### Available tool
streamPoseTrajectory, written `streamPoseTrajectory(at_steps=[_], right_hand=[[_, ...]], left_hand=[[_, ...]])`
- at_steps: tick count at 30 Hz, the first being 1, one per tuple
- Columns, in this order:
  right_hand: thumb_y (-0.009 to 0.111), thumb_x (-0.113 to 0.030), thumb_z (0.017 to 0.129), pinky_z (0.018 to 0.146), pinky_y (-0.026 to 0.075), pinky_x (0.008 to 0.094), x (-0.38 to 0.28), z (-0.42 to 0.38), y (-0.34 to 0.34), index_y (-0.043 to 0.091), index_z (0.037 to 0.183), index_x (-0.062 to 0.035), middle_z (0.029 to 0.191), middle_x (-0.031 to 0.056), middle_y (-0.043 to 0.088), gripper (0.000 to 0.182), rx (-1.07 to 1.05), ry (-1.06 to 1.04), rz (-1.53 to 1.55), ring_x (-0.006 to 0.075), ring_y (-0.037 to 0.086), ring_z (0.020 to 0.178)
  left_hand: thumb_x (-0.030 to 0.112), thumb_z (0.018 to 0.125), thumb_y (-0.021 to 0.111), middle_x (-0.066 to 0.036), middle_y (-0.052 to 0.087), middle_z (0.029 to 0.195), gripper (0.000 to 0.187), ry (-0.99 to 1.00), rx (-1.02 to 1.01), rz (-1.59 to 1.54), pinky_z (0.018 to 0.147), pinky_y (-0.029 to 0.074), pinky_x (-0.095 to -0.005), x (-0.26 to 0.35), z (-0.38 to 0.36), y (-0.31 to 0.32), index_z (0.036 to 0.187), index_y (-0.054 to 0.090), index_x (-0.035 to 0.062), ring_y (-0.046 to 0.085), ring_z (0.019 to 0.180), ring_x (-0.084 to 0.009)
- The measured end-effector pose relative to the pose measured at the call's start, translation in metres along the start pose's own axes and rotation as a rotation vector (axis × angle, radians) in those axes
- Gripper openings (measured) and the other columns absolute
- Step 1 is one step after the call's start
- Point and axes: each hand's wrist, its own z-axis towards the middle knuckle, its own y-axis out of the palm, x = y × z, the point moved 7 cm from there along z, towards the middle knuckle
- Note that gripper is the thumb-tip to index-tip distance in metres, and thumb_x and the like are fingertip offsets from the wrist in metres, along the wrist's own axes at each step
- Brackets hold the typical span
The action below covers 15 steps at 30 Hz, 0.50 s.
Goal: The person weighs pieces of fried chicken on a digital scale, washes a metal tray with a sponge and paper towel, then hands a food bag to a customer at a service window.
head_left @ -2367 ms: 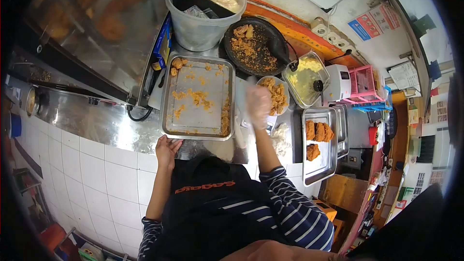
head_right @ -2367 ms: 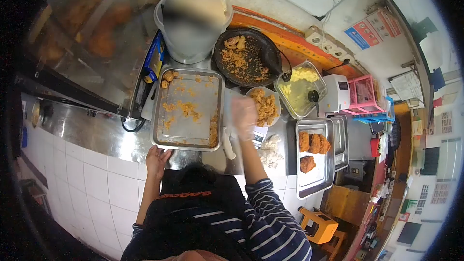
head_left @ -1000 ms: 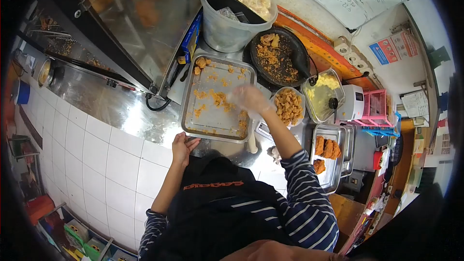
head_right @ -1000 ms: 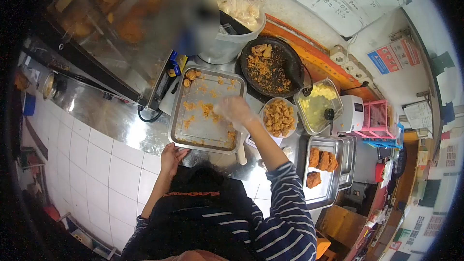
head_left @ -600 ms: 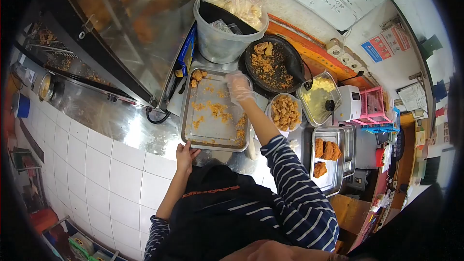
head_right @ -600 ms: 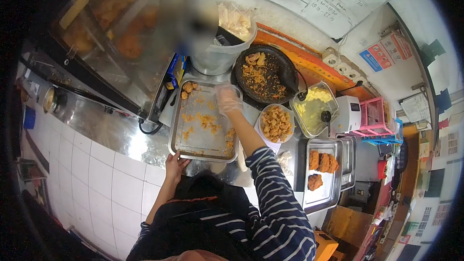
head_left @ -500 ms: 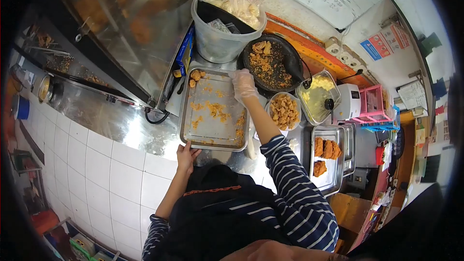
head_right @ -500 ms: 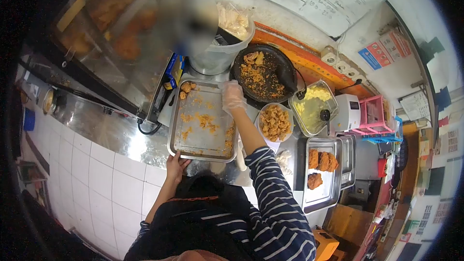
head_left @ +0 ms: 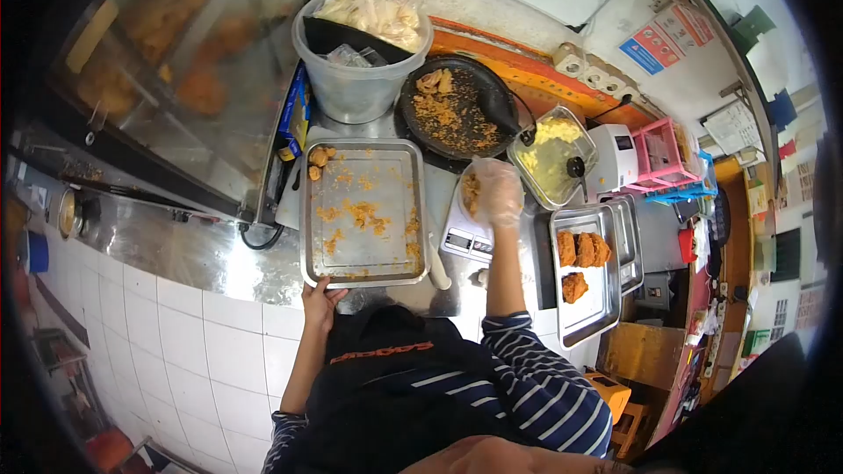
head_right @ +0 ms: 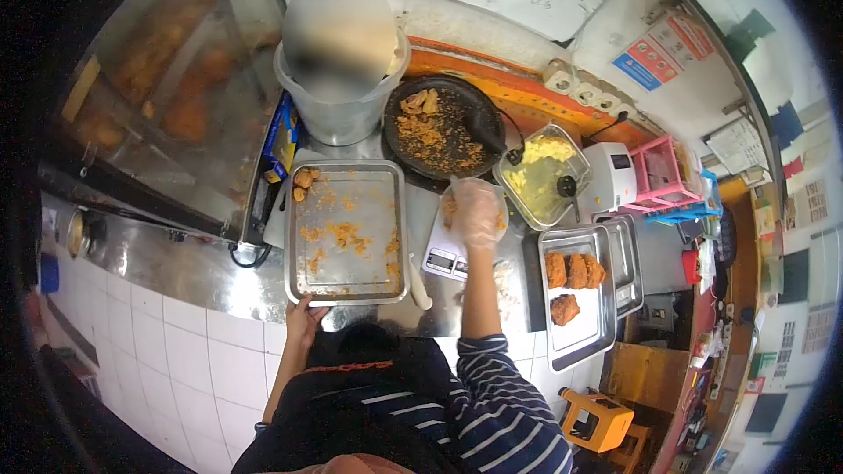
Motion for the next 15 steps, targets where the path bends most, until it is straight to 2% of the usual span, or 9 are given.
streamPoseTrajectory(at_steps=[1,3,4,6,9,10,12,14,15], right_hand=[[0.054,-0.03,0.071,0.072,0.042,0.0374,0.028,-0.001,0.008,0.062,0.081,-0.0076,0.083,0.0135,0.059,0.026,-0.07,0.232,0.087,0.0307,0.054,0.081],[0.049,-0.035,0.074,0.074,0.042,0.0371,0.026,-0.002,0.003,0.062,0.081,-0.0083,0.088,0.0147,0.058,0.031,-0.256,0.365,-0.103,0.0297,0.055,0.083],[0.049,-0.035,0.074,0.074,0.042,0.0371,0.023,0.0,0.005,0.062,0.081,-0.0083,0.088,0.0147,0.058,0.031,-0.267,0.353,-0.09,0.0297,0.055,0.083],[0.047,-0.035,0.075,0.072,0.043,0.0375,0.001,0.007,0.007,0.061,0.084,-0.0077,0.087,0.0144,0.058,0.031,-0.253,0.079,-0.23,0.0282,0.056,0.083],[0.049,-0.026,0.074,0.074,0.042,0.0373,-0.079,0.023,0.01,0.06,0.086,-0.0085,0.088,0.013,0.059,0.024,-0.325,0.103,-0.096,0.0283,0.055,0.086],[0.054,-0.016,0.071,0.075,0.044,0.0345,-0.086,0.025,0.046,0.059,0.094,-0.0136,0.09,0.0104,0.059,0.023,-0.262,-0.104,-0.085,0.0255,0.055,0.086],[0.055,-0.016,0.072,0.075,0.044,0.0368,-0.11,0.028,0.153,0.058,0.093,-0.005,0.088,0.0147,0.058,0.024,-0.278,-0.435,0.298,0.0276,0.055,0.084],[0.053,-0.017,0.073,0.075,0.043,0.0364,-0.187,0.029,0.155,0.056,0.091,-0.003,0.089,0.0177,0.057,0.023,-0.379,-0.525,0.14,0.0295,0.054,0.082],[0.053,-0.017,0.073,0.075,0.043,0.0364,-0.198,0.029,0.167,0.056,0.091,-0.003,0.089,0.0177,0.057,0.023,-0.373,-0.532,0.141,0.0295,0.054,0.082]], left_hand=[[0.004,0.079,0.047,-0.012,0.053,0.091,0.028,-0.02,-0.006,-0.013,0.058,0.053,-0.0349,-0.005,0.002,-0.007,0.107,0.039,0.0054,0.059,0.062,-0.0248],[0.004,0.079,0.047,-0.012,0.053,0.091,0.027,-0.017,-0.021,-0.033,0.057,0.053,-0.034,-0.005,-0.002,-0.01,0.105,0.039,0.0046,0.059,0.061,-0.0243],[0.004,0.08,0.048,-0.012,0.053,0.091,0.026,-0.011,-0.023,-0.034,0.057,0.053,-0.0336,-0.001,-0.006,-0.008,0.105,0.04,0.0036,0.059,0.06,-0.0238],[0.005,0.08,0.047,-0.012,0.054,0.091,0.026,-0.005,-0.024,-0.016,0.057,0.053,-0.0335,0.003,-0.01,-0.008,0.105,0.04,0.0032,0.059,0.062,-0.0238],[0.006,0.082,0.047,-0.012,0.055,0.09,0.025,0.006,-0.075,-0.001,0.057,0.054,-0.033,0.002,-0.009,-0.01,0.105,0.04,0.0028,0.06,0.066,-0.0241],[0.006,0.082,0.047,-0.012,0.055,0.091,0.025,0.018,-0.08,0.013,0.057,0.054,-0.0328,0.003,-0.01,-0.009,0.105,0.04,0.0028,0.06,0.066,-0.0239],[0.006,0.082,0.047,-0.012,0.055,0.091,0.025,0.035,-0.085,0.025,0.057,0.054,-0.0326,0.003,-0.011,-0.006,0.106,0.039,0.0028,0.06,0.066,-0.0236],[0.007,0.082,0.047,-0.012,0.054,0.091,0.027,0.033,-0.066,0.04,0.058,0.054,-0.0324,0.005,-0.013,-0.005,0.107,0.038,0.0029,0.06,0.066,-0.0229],[0.007,0.082,0.047,-0.012,0.054,0.091,0.027,0.041,-0.068,0.038,0.058,0.054,-0.0324,0.005,-0.013,-0.004,0.107,0.038,0.0029,0.06,0.066,-0.0229]])
